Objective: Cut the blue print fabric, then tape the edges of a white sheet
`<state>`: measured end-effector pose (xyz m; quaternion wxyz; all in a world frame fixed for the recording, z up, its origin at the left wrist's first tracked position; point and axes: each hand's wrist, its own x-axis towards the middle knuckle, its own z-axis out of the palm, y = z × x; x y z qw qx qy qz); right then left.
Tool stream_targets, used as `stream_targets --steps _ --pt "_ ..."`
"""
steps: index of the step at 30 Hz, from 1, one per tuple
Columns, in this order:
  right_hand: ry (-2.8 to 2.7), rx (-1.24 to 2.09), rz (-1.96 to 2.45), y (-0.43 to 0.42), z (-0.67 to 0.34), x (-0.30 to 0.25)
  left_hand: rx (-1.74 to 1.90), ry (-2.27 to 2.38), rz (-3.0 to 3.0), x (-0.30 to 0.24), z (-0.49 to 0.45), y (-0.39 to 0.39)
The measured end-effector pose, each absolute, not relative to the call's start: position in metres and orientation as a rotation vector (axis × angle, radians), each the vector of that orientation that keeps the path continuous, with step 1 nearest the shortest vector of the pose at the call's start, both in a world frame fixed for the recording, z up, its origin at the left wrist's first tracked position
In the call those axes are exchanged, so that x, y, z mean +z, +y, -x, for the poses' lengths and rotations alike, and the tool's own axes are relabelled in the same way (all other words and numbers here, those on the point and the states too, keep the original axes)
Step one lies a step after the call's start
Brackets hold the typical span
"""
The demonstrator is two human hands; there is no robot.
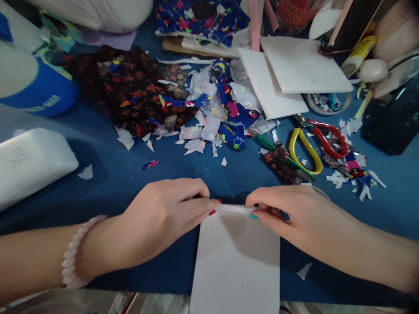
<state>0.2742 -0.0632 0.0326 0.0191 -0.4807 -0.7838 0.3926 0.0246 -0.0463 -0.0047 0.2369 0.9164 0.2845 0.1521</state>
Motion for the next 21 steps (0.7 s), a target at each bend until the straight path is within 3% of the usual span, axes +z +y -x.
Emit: stream_targets --steps 14,21 --pt "-1.892 1.934 1.969 -0.047 -0.262 0.038 0.385 0.793 -2.418 -0.007 -0.024 -0.046" --pt "-1.917 1.843 2.179 -0.041 -0.258 0.043 0.342 0.769 -2.467 -0.005 -0.022 -0.046"
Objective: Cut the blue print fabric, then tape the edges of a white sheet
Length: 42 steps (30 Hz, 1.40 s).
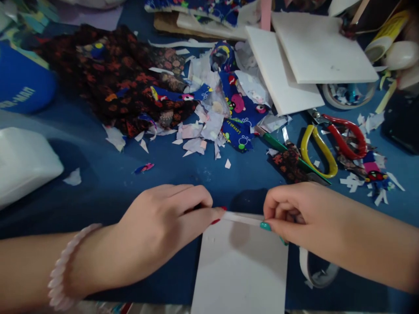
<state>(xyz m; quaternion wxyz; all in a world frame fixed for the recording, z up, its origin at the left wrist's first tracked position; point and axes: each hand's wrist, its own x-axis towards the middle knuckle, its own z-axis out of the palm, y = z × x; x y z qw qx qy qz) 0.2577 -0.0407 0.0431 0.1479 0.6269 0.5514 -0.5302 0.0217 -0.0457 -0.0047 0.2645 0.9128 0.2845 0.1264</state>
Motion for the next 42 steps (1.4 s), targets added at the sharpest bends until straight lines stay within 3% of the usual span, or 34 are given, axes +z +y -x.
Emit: stream_targets --steps 42 --pt "1.775 -1.276 -1.712 -0.049 -0.265 0.029 0.387 0.705 -2.644 -0.017 -0.011 -0.051"
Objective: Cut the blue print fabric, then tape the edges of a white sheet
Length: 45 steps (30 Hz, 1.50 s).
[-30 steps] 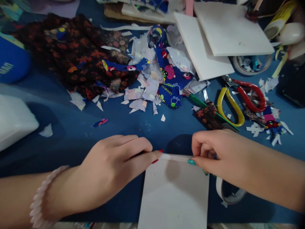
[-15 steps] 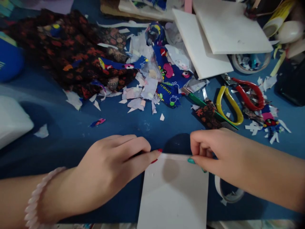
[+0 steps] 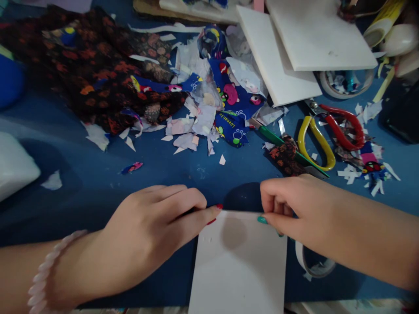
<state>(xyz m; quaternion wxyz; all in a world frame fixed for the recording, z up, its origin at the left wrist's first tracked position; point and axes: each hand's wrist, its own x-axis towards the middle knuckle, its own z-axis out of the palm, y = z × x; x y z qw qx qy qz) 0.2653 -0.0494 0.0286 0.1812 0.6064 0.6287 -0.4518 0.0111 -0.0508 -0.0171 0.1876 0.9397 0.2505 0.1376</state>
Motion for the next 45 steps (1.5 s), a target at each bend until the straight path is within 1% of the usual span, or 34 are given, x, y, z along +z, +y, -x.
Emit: stream_targets --steps 12,19,26,31,35,42,45 --pt "1.825 -1.228 -1.709 -0.049 -0.264 0.032 0.396 0.695 -2.642 -0.016 -0.012 -0.051" --pt "1.687 -1.18 -1.619 -0.033 -0.256 0.032 0.41 0.622 -2.689 -0.014 -0.011 -0.047" --pt "1.785 -1.147 -1.605 -0.03 -0.258 0.031 0.48 0.581 -2.811 -0.011 -0.013 -0.049" --pt "1.886 -1.094 -1.617 -0.034 -0.266 0.03 0.382 0.521 -2.776 -0.017 -0.014 -0.052" --pt "1.869 -1.127 -1.658 -0.038 -0.27 0.037 0.405 0.53 -2.786 -0.018 -0.015 -0.052" --pt "1.771 -1.352 -1.78 -0.044 -0.283 0.047 0.464 0.464 -2.832 -0.02 -0.014 -0.054" --pt "1.778 -1.382 -1.867 -0.047 -0.29 0.048 0.49 0.43 -2.896 -0.018 -0.014 -0.055"
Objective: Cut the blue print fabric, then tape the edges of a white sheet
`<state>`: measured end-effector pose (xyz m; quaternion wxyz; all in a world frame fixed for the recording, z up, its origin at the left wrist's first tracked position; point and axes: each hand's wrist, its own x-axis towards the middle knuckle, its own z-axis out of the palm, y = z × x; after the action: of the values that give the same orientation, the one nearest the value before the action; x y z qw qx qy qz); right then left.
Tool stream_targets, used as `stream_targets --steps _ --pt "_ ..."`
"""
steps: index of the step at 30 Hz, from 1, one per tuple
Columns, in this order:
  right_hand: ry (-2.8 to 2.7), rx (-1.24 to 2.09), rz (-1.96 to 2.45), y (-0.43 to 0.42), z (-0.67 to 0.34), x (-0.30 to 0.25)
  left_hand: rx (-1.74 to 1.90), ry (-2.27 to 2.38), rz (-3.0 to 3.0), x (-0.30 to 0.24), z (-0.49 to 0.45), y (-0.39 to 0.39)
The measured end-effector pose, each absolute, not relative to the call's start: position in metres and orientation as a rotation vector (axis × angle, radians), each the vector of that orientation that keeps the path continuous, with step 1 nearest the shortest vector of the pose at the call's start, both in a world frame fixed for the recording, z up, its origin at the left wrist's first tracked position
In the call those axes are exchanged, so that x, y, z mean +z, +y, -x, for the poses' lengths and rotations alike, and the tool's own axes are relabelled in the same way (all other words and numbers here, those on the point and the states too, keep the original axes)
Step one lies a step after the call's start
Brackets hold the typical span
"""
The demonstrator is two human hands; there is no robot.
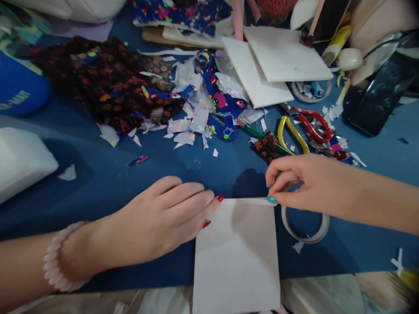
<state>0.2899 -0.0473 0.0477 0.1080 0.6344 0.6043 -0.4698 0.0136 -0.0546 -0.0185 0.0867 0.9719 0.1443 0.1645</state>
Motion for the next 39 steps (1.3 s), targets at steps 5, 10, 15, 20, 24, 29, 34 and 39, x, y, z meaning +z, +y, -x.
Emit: stream_targets --steps 5,10,15,20,24,29,34,39 --pt "1.921 -1.374 -1.917 -0.057 -0.296 0.047 0.568 0.358 -3.031 -0.01 -0.016 -0.054" --pt "2.005 -1.171 -1.906 -0.072 -0.295 0.046 0.647 0.312 -3.149 -0.004 -0.016 -0.056" --pt "2.204 -0.975 -1.845 -0.082 -0.29 0.043 0.615 0.275 -3.257 0.002 -0.02 -0.057" --pt "2.264 -0.855 -1.835 -0.085 -0.286 0.037 0.505 0.421 -3.341 0.003 -0.03 -0.059" --pt "2.259 -0.799 -1.797 -0.083 -0.285 0.034 0.281 0.532 -3.352 0.002 -0.043 -0.071" --pt "2.181 -0.946 -1.773 -0.079 -0.284 0.037 -0.028 0.698 -3.229 -0.003 -0.063 -0.087" --pt "2.122 -1.029 -1.782 -0.075 -0.283 0.04 -0.057 0.658 -3.197 -0.013 -0.066 -0.087" --pt "2.172 -1.012 -1.793 -0.073 -0.283 0.037 0.004 0.609 -3.171 -0.018 -0.061 -0.085"
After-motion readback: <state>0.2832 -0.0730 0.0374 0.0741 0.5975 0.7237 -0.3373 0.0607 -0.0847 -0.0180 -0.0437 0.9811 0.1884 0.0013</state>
